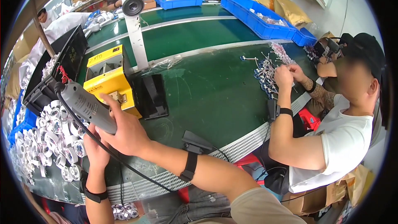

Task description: The person picks up a white plastic housing and a circuit board with wires, threads the wires through the housing, and places the assembly into a yellow machine. They then apply a handheld tool to the unit before setting the completed component onto the workbench.

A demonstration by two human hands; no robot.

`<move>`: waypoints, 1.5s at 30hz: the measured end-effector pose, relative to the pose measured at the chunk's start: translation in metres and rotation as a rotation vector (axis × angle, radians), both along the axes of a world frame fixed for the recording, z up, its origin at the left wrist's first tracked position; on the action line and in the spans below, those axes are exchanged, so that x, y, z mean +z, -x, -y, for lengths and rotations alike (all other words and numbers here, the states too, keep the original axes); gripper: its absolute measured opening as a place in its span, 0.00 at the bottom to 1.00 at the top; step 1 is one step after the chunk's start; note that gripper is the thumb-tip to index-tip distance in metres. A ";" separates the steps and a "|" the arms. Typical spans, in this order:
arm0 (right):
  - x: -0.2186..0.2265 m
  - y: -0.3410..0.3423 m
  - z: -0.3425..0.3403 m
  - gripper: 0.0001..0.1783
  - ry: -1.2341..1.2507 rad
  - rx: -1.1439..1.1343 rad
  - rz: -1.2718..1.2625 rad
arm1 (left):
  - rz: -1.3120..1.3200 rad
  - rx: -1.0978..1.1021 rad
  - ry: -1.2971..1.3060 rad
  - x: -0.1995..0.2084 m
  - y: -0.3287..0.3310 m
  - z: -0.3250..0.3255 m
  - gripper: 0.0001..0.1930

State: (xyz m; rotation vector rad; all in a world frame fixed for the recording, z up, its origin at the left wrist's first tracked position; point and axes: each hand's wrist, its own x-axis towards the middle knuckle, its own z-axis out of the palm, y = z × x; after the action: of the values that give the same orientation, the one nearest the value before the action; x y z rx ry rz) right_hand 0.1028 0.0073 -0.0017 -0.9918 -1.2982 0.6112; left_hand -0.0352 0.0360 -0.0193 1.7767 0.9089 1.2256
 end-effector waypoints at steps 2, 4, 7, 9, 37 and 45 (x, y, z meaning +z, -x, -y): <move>-0.001 0.001 0.000 0.32 -0.110 0.015 0.079 | 0.046 -0.001 0.022 0.000 0.003 -0.001 0.12; -0.002 0.001 0.000 0.32 -0.126 0.007 0.117 | -0.154 0.089 -0.090 0.005 0.006 -0.001 0.13; -0.002 0.000 0.000 0.33 -0.137 0.014 0.143 | -0.171 0.082 -0.107 0.004 0.008 0.000 0.14; -0.003 0.000 -0.001 0.34 -0.134 0.032 0.131 | -0.097 0.045 -0.042 0.002 0.007 -0.001 0.14; 0.017 -0.239 -0.055 0.39 0.463 -1.233 0.537 | -0.203 0.090 -0.161 0.019 0.000 0.002 0.05; -0.024 -0.235 -0.031 0.35 0.220 -0.851 0.589 | -0.242 -0.092 -0.268 0.018 0.004 0.005 0.04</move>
State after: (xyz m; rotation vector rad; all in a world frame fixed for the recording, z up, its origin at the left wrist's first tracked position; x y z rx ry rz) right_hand 0.3373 0.0383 -0.0259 -1.8481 -1.1520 -0.2264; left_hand -0.0395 0.0305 -0.0013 2.1923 0.8141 1.1307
